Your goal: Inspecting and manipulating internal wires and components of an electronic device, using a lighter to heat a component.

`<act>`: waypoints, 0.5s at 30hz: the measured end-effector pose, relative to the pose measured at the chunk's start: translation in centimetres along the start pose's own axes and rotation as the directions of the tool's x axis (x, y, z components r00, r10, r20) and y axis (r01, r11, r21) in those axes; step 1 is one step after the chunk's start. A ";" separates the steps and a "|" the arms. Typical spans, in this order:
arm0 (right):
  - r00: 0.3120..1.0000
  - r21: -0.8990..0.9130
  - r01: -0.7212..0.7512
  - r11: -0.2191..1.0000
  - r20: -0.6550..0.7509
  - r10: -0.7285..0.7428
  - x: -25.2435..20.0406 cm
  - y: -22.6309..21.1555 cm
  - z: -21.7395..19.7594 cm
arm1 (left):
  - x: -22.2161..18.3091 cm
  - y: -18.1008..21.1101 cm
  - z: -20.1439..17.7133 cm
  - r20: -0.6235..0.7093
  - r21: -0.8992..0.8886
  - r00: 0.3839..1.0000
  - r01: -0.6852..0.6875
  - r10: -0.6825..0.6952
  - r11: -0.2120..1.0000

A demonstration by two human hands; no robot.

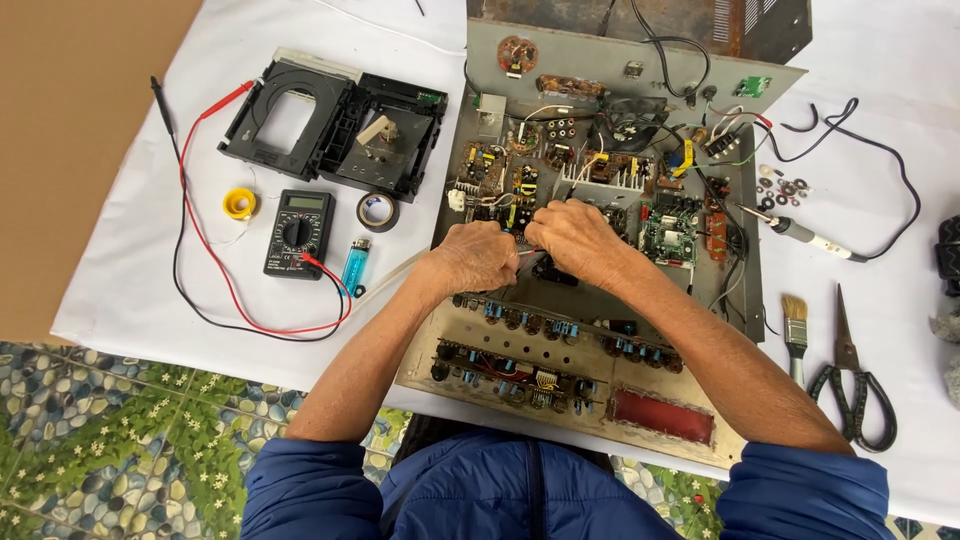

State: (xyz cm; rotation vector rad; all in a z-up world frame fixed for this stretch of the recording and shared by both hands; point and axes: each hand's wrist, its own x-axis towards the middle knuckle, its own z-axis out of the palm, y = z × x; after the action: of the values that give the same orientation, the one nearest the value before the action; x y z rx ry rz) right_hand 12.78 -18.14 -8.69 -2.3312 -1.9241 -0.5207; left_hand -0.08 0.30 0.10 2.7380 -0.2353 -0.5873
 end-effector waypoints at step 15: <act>0.948 0.147 -0.174 0.974 0.293 0.125 1.7 0.7 -6.3 | -11.8 -3.7 -5.3 -0.829 -0.276 0.558 -0.358 -0.033 0.892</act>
State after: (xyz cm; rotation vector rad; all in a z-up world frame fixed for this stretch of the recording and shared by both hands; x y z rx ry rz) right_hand 12.42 -18.39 -2.11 -2.5206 -1.7889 -0.0064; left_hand -8.14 7.88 7.74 2.2123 -0.1067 0.6671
